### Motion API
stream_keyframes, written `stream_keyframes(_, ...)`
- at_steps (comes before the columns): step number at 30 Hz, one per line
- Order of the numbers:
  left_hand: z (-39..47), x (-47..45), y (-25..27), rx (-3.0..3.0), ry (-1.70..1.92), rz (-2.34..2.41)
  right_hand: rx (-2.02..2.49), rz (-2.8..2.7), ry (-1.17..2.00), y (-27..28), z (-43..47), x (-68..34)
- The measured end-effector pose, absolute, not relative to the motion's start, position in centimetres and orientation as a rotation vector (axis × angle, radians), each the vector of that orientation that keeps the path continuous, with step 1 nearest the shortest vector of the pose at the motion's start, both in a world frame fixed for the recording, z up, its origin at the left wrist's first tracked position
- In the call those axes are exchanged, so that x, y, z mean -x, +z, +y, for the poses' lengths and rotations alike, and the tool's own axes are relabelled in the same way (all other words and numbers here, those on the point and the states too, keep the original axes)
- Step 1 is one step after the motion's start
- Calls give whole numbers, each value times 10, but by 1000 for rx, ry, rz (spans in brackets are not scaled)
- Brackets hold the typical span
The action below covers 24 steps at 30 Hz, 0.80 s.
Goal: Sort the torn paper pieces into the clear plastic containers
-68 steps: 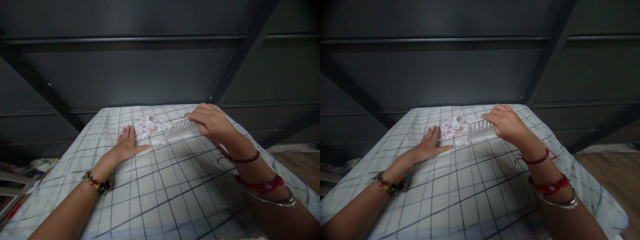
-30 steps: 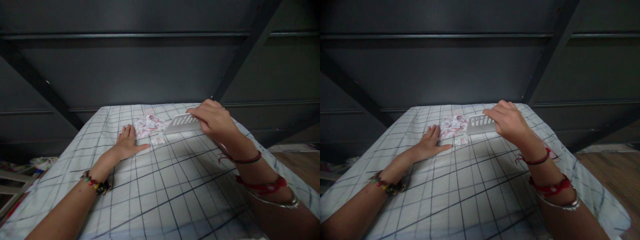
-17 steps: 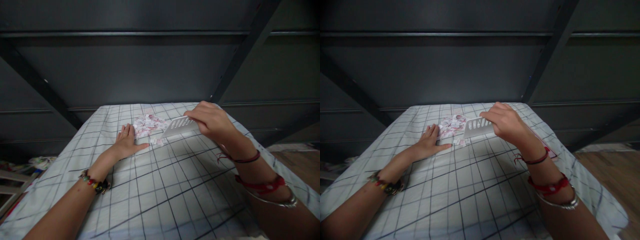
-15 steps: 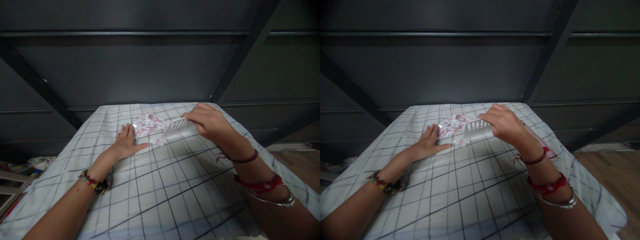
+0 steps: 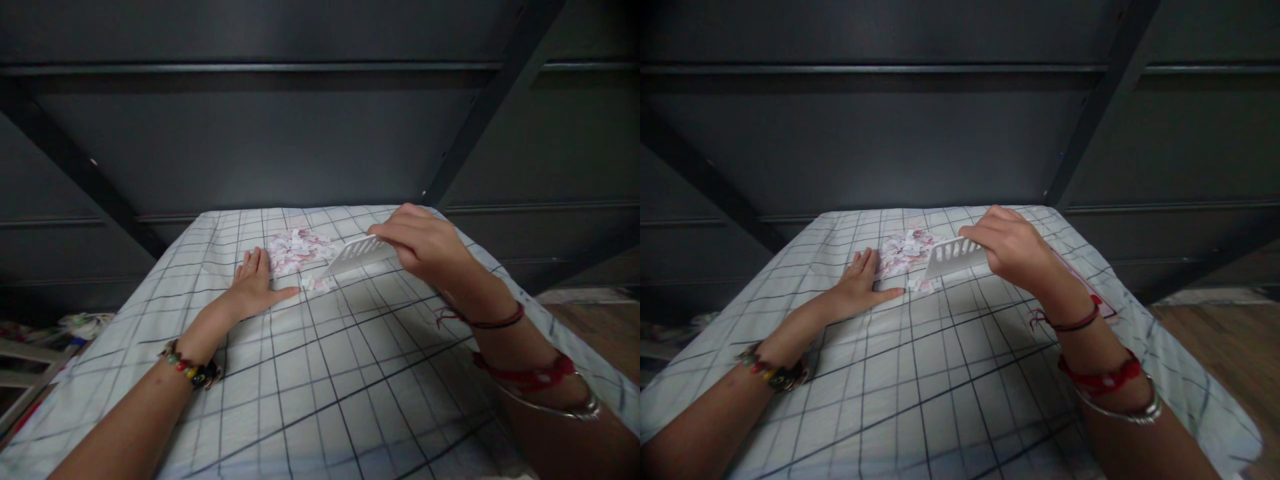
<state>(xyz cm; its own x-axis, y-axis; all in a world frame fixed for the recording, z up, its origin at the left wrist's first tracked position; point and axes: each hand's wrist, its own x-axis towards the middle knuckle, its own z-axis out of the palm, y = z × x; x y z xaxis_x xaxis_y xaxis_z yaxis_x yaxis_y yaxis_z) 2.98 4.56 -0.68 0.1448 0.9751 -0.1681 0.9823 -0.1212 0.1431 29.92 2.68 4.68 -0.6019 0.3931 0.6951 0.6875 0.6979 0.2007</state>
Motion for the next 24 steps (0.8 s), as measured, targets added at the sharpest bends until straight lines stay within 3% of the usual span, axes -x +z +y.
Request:
stream_keyframes(10, 44, -33, -3, -2180, -95, 1935, 953, -2227, -711, 39, 30, -298)
stream_keyframes(24, 46, -29, -7, -2207, -65, 1903, 829, -2307, -565, 52, 22, -298)
